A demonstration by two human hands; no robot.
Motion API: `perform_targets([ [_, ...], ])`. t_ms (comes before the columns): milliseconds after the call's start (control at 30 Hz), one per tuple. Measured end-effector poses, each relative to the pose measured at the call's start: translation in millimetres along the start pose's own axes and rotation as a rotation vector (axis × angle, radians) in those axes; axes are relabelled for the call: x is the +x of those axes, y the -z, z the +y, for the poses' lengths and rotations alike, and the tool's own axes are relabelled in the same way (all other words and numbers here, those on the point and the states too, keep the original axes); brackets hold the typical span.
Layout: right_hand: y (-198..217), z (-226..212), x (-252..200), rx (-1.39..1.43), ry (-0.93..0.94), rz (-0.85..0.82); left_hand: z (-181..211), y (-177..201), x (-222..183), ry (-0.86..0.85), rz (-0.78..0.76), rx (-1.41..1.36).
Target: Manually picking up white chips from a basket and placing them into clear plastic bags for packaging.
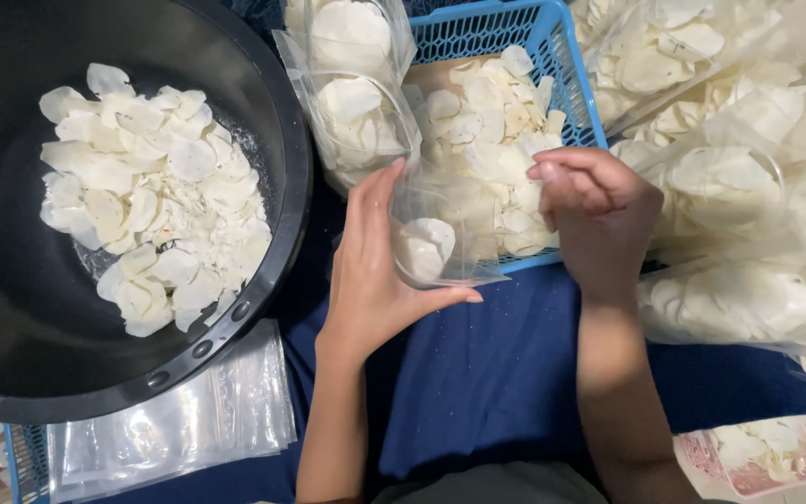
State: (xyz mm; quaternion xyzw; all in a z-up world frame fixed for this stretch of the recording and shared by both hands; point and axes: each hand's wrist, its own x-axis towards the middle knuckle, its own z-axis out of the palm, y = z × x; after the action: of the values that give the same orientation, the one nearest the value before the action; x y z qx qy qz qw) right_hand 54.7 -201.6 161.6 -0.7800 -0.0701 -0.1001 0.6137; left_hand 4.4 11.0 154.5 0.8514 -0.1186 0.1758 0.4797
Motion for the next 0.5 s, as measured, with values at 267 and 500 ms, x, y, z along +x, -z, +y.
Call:
perform_targets([
  [267,1.6,101.2,38.4,-0.559,0.426,-0.155,7.5,12.3,0.2,0.081,-0.012,0.011],
  [500,-8.4,128.7,48.4,-0.721,0.299,-0.275,3.2,15.6,1.2,0.072,-0.015,0.006],
])
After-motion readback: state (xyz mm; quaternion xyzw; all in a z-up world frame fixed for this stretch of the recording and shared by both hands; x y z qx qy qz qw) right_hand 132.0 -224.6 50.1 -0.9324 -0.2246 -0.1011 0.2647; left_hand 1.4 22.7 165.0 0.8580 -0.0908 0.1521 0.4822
